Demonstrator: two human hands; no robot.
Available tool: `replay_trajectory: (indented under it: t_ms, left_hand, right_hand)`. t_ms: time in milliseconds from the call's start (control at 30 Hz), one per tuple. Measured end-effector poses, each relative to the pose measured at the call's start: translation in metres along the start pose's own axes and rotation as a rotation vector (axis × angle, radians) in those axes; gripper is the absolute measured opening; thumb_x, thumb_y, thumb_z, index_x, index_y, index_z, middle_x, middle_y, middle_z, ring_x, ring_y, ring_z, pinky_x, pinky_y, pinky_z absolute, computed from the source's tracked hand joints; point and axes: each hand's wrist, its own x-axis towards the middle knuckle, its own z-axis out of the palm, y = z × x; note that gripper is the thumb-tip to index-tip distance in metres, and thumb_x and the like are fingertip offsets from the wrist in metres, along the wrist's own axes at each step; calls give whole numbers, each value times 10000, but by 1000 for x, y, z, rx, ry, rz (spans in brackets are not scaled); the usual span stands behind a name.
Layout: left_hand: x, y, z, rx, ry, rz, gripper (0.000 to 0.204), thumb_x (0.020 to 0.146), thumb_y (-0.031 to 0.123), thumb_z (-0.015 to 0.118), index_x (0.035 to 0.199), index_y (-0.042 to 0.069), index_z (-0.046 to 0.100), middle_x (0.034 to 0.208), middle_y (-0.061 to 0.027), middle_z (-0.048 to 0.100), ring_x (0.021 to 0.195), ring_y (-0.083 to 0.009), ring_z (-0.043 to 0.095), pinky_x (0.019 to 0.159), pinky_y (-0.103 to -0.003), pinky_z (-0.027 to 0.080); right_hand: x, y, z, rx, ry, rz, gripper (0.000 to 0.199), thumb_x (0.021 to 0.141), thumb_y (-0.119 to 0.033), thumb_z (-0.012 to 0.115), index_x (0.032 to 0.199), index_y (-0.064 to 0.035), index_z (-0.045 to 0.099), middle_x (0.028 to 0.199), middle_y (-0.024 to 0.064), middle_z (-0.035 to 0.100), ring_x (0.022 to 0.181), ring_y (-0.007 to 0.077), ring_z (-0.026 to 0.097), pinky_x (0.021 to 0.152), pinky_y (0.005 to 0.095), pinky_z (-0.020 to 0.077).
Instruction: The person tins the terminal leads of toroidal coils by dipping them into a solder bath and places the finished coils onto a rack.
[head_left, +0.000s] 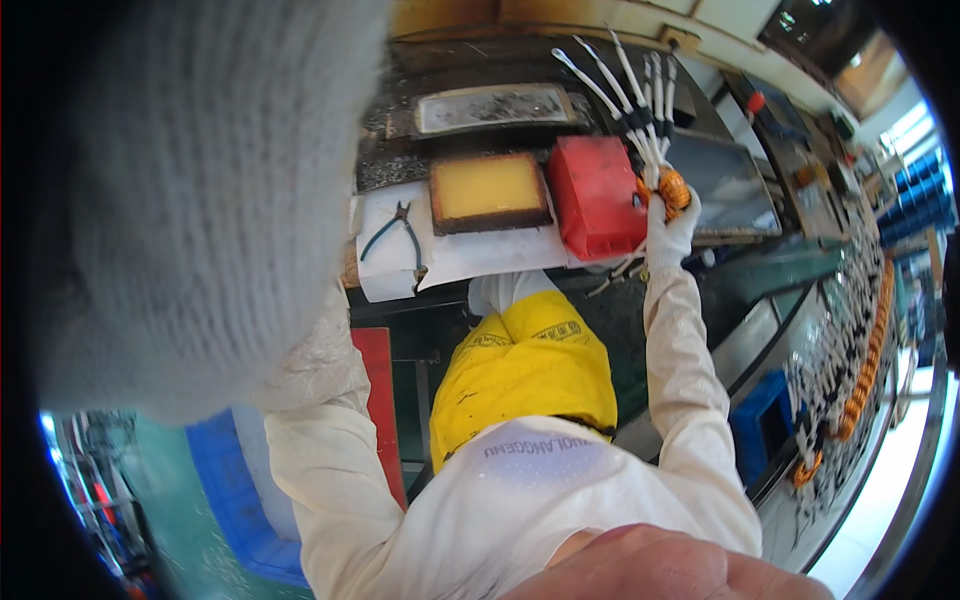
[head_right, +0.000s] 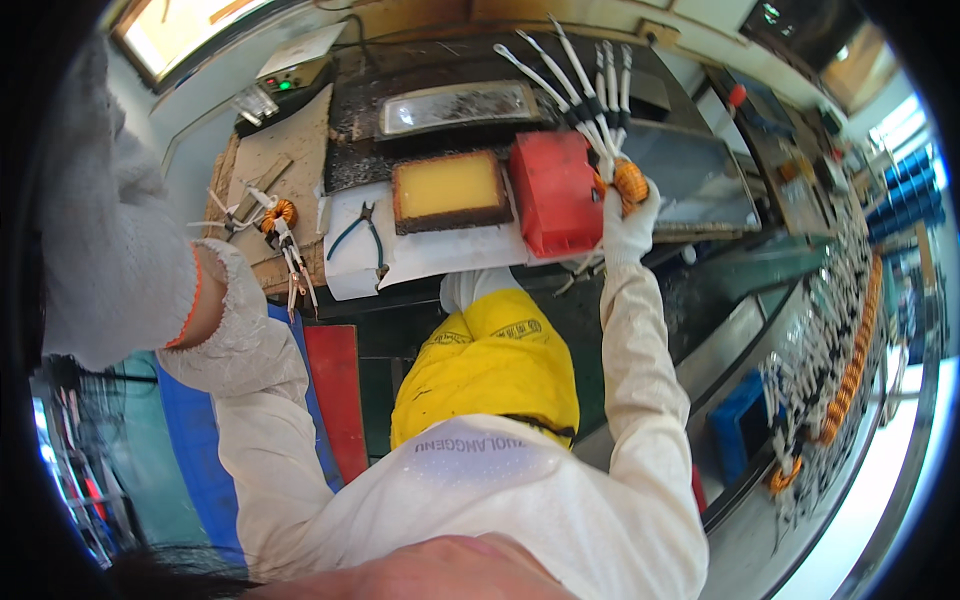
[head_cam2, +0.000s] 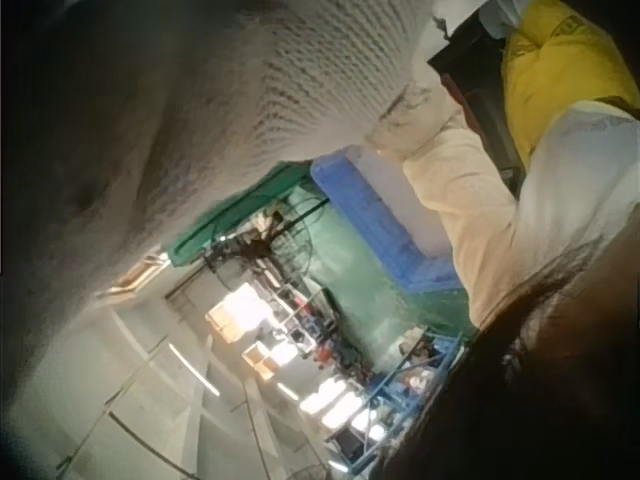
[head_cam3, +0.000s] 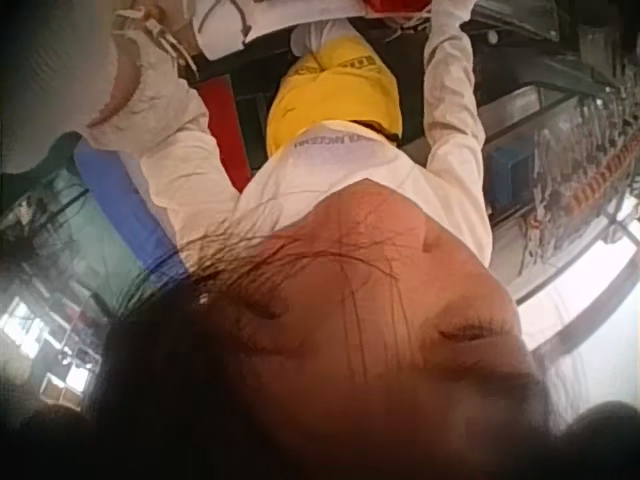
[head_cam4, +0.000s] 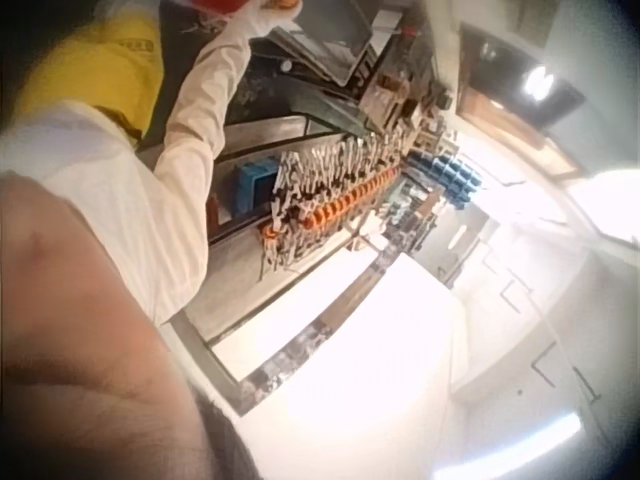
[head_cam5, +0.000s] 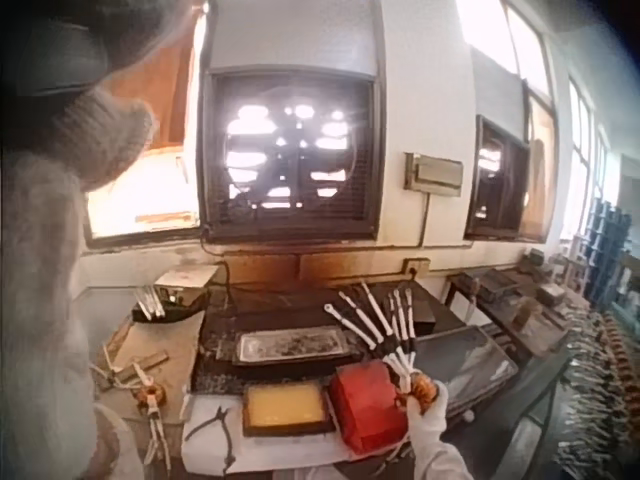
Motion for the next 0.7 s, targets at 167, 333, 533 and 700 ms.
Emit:
replay_trajectory:
  t_ms: [167,333,533,700]
  left_hand:
    - [16,-8,22,-67,-21,89,399,922,127,645,1312,87,577,1187,-48,632,1056,-196,617,897,-304,526]
    - [-35,-26,106,-420,-239,27,303,857,143,683,1149,64,660,974,-132,704,864,-271,694,792,-340,562]
    - [-115,-3,197,-324,-568,-15,398,835,139,660,1223,76,600,1261,-147,598,1161,-336,574,976,-426,482]
    - [-87,10,253,-34,-318,334,528,802,199,664,1310,111,549,1408,-131,496,1302,-327,468,1111,-458,370]
  right_hand:
    - [4,-2,-7,-103,19,5,540,878,-104,718,1331,-17,438,1151,130,584,1037,205,605,938,317,474]
    - [1,12,-9,-52,45,-67,539,876,-121,723,1329,-23,448,1149,121,595,1035,210,613,937,322,475]
    - [-5,8,-14,-166,46,-25,546,866,-152,731,1328,-55,457,1147,132,601,1036,239,620,940,330,477]
    - [-6,-4,-10,-242,95,-63,550,856,-168,736,1324,-85,458,1134,130,625,1016,263,657,881,349,515]
